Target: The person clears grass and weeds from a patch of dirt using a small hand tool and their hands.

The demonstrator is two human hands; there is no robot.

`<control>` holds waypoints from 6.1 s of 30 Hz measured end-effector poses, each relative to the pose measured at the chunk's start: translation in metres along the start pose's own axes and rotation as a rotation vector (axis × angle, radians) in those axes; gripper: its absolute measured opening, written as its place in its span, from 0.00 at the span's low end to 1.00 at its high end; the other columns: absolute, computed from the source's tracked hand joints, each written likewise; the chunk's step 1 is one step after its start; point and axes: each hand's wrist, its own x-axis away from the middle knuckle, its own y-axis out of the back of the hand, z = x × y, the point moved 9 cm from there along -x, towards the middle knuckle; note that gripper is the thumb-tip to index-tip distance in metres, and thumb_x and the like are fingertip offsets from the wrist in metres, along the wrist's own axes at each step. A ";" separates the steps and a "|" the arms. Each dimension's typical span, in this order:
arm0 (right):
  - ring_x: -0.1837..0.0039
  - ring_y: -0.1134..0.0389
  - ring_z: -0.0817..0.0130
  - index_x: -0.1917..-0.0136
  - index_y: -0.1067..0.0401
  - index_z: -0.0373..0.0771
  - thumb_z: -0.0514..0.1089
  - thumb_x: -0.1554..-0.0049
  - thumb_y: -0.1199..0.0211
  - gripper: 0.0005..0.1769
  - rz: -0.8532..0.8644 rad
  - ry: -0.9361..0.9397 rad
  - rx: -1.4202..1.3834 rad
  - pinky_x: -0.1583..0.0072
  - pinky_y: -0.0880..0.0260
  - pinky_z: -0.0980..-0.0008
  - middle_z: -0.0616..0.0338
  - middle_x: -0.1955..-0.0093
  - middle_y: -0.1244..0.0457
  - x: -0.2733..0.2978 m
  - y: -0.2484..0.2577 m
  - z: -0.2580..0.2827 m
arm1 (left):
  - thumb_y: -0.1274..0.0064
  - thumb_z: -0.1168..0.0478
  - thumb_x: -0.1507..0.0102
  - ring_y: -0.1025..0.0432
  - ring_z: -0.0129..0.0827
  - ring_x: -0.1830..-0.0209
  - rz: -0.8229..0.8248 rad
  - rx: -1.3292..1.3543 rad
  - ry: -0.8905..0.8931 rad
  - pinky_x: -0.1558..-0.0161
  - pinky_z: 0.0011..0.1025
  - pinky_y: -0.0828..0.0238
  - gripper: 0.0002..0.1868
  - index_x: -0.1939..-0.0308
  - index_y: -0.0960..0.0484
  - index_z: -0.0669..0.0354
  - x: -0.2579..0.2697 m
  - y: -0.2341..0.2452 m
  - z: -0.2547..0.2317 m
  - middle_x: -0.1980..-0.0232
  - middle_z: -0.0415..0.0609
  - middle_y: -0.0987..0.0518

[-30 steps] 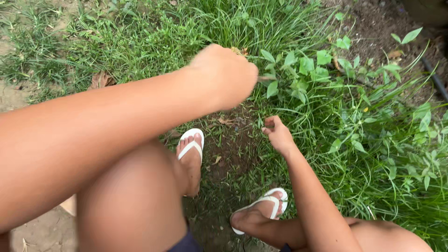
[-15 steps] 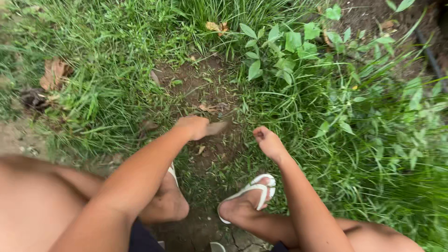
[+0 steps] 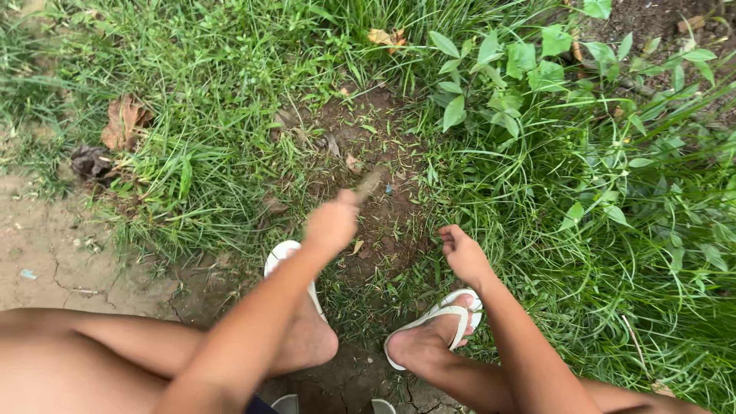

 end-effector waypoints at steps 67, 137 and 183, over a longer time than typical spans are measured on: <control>0.31 0.38 0.44 0.36 0.33 0.42 0.36 0.48 0.42 0.26 -0.151 0.208 0.345 0.32 0.34 0.54 0.46 0.24 0.46 -0.021 -0.009 0.047 | 0.60 0.66 0.34 0.23 0.64 0.59 -0.184 0.307 0.014 0.56 0.58 0.28 0.12 0.47 0.34 0.62 0.035 -0.030 -0.007 0.55 0.69 0.22; 0.35 0.37 0.58 0.34 0.33 0.35 0.39 0.54 0.51 0.33 -0.280 0.603 0.985 0.37 0.40 0.40 0.55 0.32 0.37 -0.007 -0.056 0.028 | 0.56 0.52 0.30 0.24 0.66 0.64 -0.064 0.436 0.059 0.60 0.59 0.28 0.13 0.53 0.29 0.57 0.051 -0.105 -0.030 0.65 0.69 0.19; 0.47 0.32 0.57 0.37 0.28 0.38 0.43 0.43 0.46 0.22 -0.234 0.556 0.850 0.48 0.35 0.55 0.51 0.39 0.34 -0.028 -0.055 0.031 | 0.56 0.52 0.29 0.33 0.31 0.87 0.479 0.994 0.466 0.84 0.34 0.33 0.15 0.51 0.23 0.60 0.077 -0.136 -0.045 0.78 0.46 0.28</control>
